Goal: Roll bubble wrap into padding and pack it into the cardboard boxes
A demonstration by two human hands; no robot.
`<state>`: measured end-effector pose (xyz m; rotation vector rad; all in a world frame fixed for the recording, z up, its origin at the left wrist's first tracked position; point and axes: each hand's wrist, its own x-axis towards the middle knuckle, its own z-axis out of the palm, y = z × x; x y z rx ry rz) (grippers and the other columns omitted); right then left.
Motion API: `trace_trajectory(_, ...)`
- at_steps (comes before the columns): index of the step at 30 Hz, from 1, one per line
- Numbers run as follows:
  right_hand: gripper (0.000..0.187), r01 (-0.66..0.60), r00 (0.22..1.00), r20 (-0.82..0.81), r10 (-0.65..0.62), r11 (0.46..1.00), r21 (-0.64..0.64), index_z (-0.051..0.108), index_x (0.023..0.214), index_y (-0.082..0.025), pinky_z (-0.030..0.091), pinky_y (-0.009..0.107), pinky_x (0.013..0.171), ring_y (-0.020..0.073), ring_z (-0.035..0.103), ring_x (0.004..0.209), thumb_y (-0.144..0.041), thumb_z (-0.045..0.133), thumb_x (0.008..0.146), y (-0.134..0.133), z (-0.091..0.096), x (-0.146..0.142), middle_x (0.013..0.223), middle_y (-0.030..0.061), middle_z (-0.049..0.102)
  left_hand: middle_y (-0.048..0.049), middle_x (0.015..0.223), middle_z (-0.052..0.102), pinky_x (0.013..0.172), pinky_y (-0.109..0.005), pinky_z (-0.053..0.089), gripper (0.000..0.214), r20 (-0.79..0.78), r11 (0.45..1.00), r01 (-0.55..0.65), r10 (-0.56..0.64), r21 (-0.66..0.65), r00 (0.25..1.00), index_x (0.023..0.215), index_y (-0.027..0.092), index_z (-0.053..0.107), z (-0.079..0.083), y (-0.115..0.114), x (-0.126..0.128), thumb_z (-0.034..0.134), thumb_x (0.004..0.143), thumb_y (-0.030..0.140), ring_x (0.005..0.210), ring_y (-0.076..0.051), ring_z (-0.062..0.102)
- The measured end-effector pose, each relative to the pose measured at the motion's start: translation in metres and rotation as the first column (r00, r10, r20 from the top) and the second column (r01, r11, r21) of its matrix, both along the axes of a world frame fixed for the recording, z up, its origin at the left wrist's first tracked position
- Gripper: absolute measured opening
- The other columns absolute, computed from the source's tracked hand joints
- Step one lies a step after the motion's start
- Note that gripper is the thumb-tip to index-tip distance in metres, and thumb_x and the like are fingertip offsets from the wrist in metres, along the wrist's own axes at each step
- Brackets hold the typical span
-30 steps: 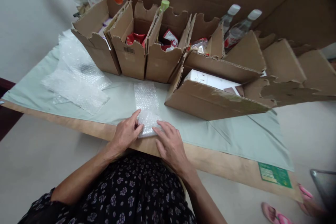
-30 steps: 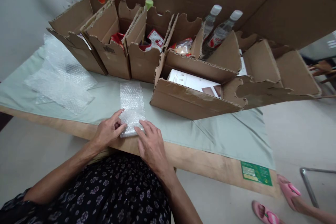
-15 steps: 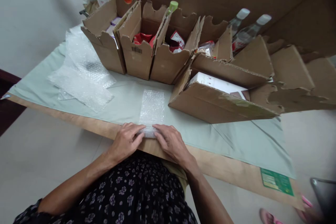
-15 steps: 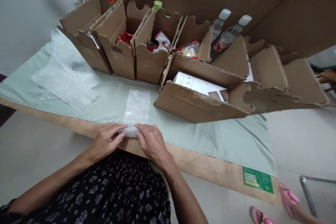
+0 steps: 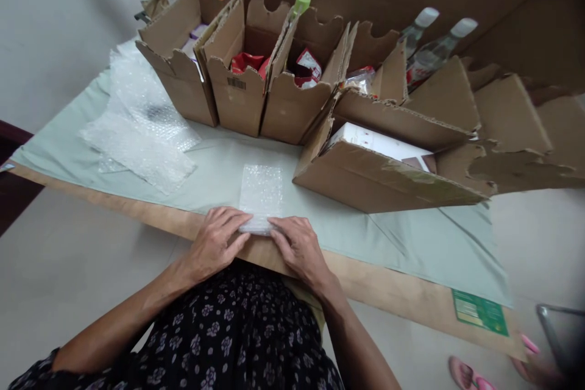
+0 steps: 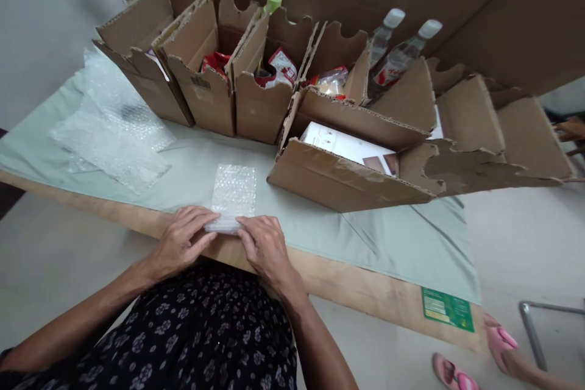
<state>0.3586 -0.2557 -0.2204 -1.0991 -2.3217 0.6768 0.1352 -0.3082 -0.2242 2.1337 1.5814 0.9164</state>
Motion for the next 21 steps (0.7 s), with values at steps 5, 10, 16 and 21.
trace_trajectory(5,0.026,0.120,0.992,0.003,-0.122,0.974,0.194,0.069,0.123,-0.019,0.051,0.043,0.091,0.0269,0.066,0.109,-0.026,0.055,0.103,0.001,0.001,0.002,0.121,0.0128,0.074,-0.0096,0.103,0.073,0.086,-0.043,0.054,0.028,-0.030,0.994,-0.101,0.100,-0.041,0.995,0.123,0.015,0.067,-0.006,0.025,-0.005,0.057,0.099,0.023,0.092,-0.025,0.064)
trace_trajectory(10,0.029,-0.019,0.990,0.137,-0.013,0.973,0.232,0.068,0.126,-0.020,0.048,0.047,0.097,0.0307,0.061,0.123,-0.023,0.061,0.098,0.009,-0.005,-0.004,0.129,0.0130,0.072,-0.0152,0.115,0.068,0.093,-0.047,0.052,0.032,-0.070,0.990,-0.129,0.132,0.054,0.989,0.125,0.012,0.067,-0.008,0.031,-0.006,0.059,0.098,0.028,0.107,-0.029,0.061)
trace_trajectory(16,0.026,-0.004,1.000,0.016,0.003,0.999,0.049,0.068,0.125,-0.026,0.050,0.046,0.098,0.0251,0.068,0.108,-0.025,0.054,0.103,0.015,-0.003,-0.004,0.115,0.0066,0.078,-0.0084,0.103,0.074,0.089,-0.041,0.051,0.022,-0.044,0.998,-0.030,0.032,0.052,0.999,0.117,0.016,0.069,0.002,0.019,-0.005,0.059,0.098,0.025,0.098,-0.025,0.065)
trace_trajectory(21,0.033,0.132,0.988,0.057,-0.145,0.973,0.187,0.064,0.132,-0.020,0.047,0.050,0.102,0.0313,0.058,0.129,-0.028,0.056,0.101,0.010,-0.003,-0.016,0.143,0.0160,0.063,-0.0112,0.096,0.075,0.084,-0.044,0.053,0.025,-0.153,0.982,-0.190,0.187,-0.006,0.970,0.111,0.014,0.073,-0.003,0.042,-0.012,0.059,0.096,0.028,0.089,-0.027,0.066)
